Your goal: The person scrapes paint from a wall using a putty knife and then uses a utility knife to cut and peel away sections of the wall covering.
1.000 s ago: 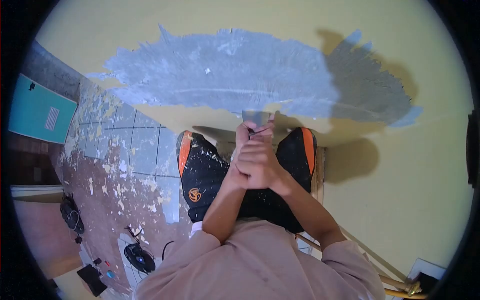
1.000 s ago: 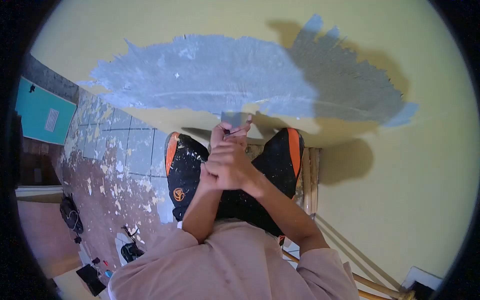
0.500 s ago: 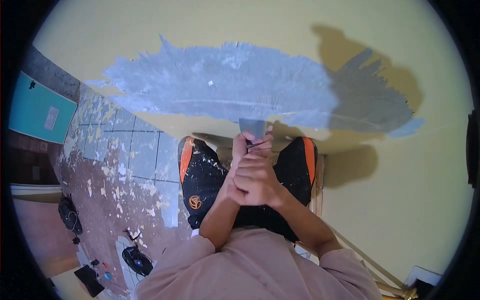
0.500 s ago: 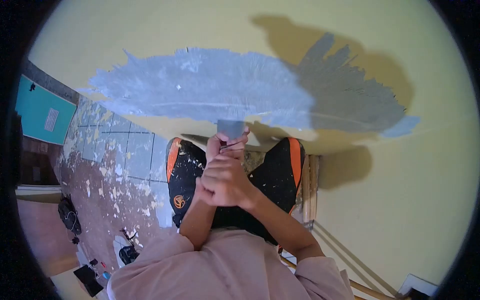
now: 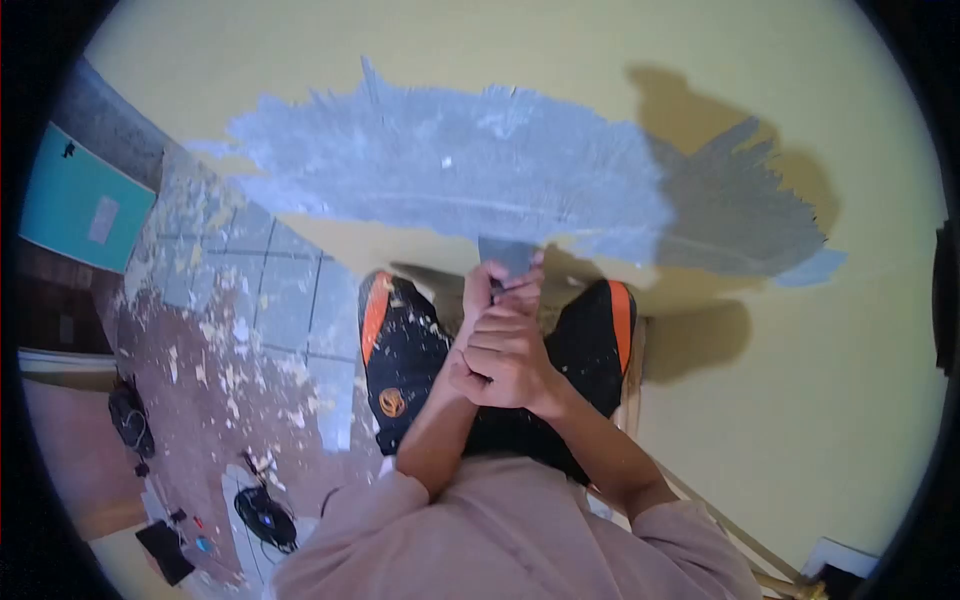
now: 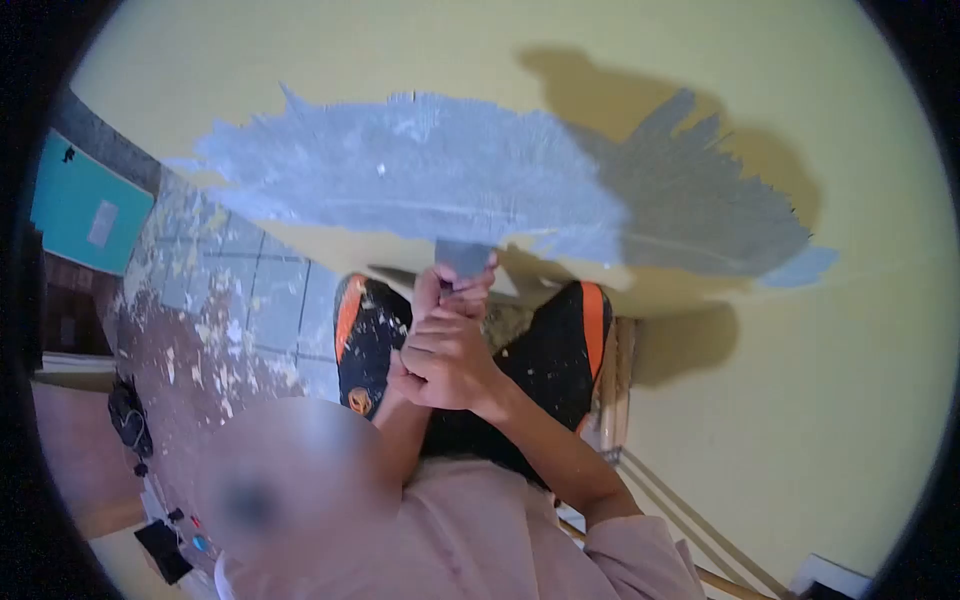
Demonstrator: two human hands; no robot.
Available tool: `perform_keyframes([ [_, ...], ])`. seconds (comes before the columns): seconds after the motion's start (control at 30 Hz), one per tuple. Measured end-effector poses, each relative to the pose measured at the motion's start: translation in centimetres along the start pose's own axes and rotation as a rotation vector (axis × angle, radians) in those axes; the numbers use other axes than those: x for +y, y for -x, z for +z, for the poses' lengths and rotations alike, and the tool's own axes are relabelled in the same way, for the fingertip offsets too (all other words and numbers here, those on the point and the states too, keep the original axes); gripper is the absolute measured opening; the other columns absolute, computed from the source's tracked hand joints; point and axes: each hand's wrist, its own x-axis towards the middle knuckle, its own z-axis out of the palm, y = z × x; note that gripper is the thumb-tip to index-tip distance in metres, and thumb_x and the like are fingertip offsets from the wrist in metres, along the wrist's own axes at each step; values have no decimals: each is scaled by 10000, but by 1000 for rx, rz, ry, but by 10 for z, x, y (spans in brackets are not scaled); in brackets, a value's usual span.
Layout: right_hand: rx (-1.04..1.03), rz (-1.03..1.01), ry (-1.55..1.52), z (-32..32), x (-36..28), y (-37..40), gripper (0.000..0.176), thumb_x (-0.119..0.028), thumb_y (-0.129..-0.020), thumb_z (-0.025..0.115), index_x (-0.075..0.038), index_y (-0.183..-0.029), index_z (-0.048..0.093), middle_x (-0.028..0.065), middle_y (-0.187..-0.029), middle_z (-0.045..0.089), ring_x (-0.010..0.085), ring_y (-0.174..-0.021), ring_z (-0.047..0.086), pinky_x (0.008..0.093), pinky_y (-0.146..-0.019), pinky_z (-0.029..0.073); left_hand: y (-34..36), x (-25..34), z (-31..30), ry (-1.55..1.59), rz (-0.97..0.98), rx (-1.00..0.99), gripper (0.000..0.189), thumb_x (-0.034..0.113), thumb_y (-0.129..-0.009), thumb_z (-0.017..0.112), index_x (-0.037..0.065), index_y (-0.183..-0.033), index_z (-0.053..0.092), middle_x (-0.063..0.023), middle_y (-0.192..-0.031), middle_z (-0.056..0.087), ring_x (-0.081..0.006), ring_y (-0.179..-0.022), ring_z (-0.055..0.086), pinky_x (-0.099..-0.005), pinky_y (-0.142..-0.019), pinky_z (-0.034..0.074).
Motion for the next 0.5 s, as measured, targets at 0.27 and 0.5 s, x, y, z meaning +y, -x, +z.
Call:
perform_keyframes([
  [0.27, 42, 8, -42, 22, -4, -9, 221, -52, -551, 644, -56, -476, 436, 51, -488, 433, 216, -470, 470, 311, -516, 388, 24, 2, 23, -41, 125, 288, 347, 104, -740, 463, -17, -1062, 423, -9, -664, 353, -84, -504, 358, -205, -462, 366],
  [0.5, 13, 95, -11, 46, 17, -9, 262, -74, -610, 647, -74, -444, 444, 47, -486, 487, 211, -470, 491, 331, -542, 397, 41, -28, 1, -1439, 930, 665, 330, 127, -781, 473, -24, -1064, 395, -27, -731, 401, -97, -604, 418, -213, -551, 396],
])
